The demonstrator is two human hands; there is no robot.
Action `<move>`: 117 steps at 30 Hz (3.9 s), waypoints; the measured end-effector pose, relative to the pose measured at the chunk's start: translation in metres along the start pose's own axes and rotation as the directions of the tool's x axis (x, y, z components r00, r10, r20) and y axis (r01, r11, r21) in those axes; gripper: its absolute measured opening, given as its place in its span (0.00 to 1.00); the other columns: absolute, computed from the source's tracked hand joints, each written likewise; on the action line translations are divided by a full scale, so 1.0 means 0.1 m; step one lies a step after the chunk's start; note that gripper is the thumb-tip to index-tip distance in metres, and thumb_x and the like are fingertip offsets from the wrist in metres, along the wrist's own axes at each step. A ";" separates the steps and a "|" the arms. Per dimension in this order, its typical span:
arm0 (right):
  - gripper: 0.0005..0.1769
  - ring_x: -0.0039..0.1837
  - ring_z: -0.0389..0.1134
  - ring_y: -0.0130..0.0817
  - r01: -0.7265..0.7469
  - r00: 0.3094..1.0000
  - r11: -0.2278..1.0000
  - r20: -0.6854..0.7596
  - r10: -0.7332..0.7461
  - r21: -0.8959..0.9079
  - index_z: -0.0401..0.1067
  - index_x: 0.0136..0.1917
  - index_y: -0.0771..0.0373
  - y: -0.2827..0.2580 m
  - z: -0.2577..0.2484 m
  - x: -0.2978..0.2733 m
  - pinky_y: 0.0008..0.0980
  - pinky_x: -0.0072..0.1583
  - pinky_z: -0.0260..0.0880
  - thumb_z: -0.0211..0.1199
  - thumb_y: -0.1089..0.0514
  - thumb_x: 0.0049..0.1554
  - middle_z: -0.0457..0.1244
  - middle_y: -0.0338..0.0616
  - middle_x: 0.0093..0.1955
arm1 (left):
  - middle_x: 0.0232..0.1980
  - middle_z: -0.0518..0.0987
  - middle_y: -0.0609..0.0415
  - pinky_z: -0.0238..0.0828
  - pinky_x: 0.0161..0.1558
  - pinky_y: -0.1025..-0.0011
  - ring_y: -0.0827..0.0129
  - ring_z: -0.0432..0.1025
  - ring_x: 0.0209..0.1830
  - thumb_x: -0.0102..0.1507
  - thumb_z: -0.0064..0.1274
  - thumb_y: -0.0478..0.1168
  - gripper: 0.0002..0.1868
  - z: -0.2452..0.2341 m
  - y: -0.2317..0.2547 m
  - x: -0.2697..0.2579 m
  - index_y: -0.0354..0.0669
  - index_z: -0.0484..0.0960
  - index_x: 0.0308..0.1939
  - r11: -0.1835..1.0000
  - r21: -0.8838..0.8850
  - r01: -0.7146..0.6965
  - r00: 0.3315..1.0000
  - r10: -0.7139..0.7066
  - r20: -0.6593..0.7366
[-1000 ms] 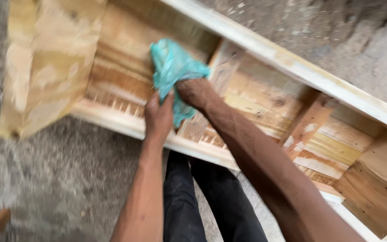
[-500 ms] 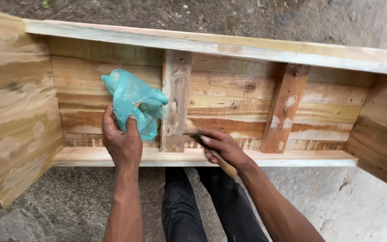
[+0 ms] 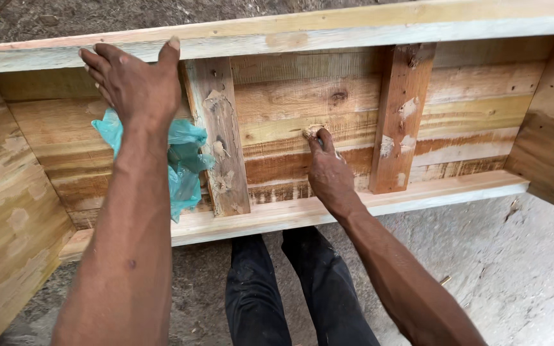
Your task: The person applies a substance to the joints and seams of a wooden box by hand and using a small tool.
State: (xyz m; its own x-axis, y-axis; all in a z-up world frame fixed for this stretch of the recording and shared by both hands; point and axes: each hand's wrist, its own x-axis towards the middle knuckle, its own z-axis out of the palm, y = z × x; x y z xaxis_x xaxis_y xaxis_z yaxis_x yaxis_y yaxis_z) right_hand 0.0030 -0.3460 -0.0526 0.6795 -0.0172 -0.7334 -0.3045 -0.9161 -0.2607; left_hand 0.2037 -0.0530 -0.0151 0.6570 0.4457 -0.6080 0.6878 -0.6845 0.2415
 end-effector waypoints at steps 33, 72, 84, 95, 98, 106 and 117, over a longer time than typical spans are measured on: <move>0.27 0.57 0.77 0.74 -0.117 0.993 0.990 0.043 0.114 0.081 0.77 0.72 0.60 0.26 0.04 0.08 0.66 0.60 0.82 0.52 0.63 0.62 0.62 0.53 0.73 | 0.95 0.41 0.42 0.53 0.86 0.41 0.43 0.39 0.94 0.66 0.64 0.44 0.54 0.20 0.05 -0.37 0.44 0.52 0.93 0.770 0.198 -0.606 0.783 0.534 0.320; 0.29 0.57 0.77 0.77 -0.016 0.952 0.980 0.296 0.075 -0.197 0.70 0.79 0.60 0.15 0.41 -0.48 0.68 0.62 0.82 0.44 0.64 0.68 0.51 0.50 0.87 | 0.94 0.48 0.66 0.52 0.86 0.44 0.63 0.45 0.93 0.68 0.55 0.47 0.44 0.08 -0.17 0.01 0.55 0.63 0.90 0.866 -0.002 -0.501 0.786 0.456 0.419; 0.25 0.59 0.75 0.75 -0.170 0.985 0.965 0.049 0.164 0.198 0.80 0.68 0.72 -0.04 0.97 -0.36 0.67 0.61 0.80 0.48 0.62 0.67 0.64 0.68 0.65 | 0.96 0.40 0.57 0.57 0.84 0.40 0.55 0.38 0.95 0.70 0.53 0.45 0.47 0.02 -0.04 -0.18 0.48 0.53 0.93 0.812 0.105 -0.575 0.748 0.469 0.470; 0.24 0.66 0.76 0.65 -0.282 0.960 0.880 0.103 0.262 0.382 0.85 0.65 0.51 0.44 1.17 -0.34 0.61 0.67 0.79 0.58 0.49 0.61 0.73 0.55 0.63 | 0.97 0.33 0.45 0.53 0.86 0.45 0.47 0.32 0.96 0.63 0.60 0.48 0.62 0.34 0.03 -0.45 0.41 0.40 0.94 0.733 0.383 -0.562 0.817 0.420 0.395; 0.22 0.63 0.78 0.59 -0.290 0.951 0.787 0.071 0.302 0.544 0.86 0.67 0.46 0.40 0.49 -0.70 0.51 0.64 0.81 0.63 0.46 0.63 0.71 0.50 0.70 | 0.96 0.32 0.44 0.51 0.86 0.47 0.45 0.31 0.95 0.61 0.59 0.50 0.63 0.43 0.03 -0.49 0.40 0.39 0.94 0.758 0.390 -0.522 0.846 0.404 0.348; 0.25 0.39 0.81 0.51 -0.311 0.841 0.477 0.004 0.541 0.822 0.81 0.71 0.64 1.31 0.23 -1.51 0.43 0.38 0.84 0.71 0.53 0.63 0.71 0.62 0.69 | 0.94 0.49 0.35 0.48 0.85 0.37 0.38 0.46 0.92 0.62 0.60 0.47 0.55 0.98 -0.16 -1.18 0.35 0.54 0.91 0.752 0.330 -0.570 0.821 0.516 0.244; 0.20 0.43 0.76 0.55 -0.131 0.863 0.576 -0.193 0.467 0.807 0.77 0.71 0.72 1.96 -0.17 -1.86 0.43 0.39 0.81 0.61 0.63 0.69 0.67 0.62 0.71 | 0.89 0.47 0.25 0.52 0.84 0.33 0.27 0.50 0.89 0.75 0.63 0.65 0.57 1.28 0.85 -0.97 0.24 0.53 0.88 0.937 0.062 -0.343 0.937 0.346 -0.040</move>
State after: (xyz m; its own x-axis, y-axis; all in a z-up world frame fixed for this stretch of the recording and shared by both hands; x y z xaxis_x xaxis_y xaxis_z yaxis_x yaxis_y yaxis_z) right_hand -0.1719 -0.5292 0.0431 0.5728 -0.5204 -0.6333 -0.8033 -0.2024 -0.5602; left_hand 0.1589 -0.2278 -0.0321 0.8663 0.2038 -0.4561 0.3997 -0.8304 0.3882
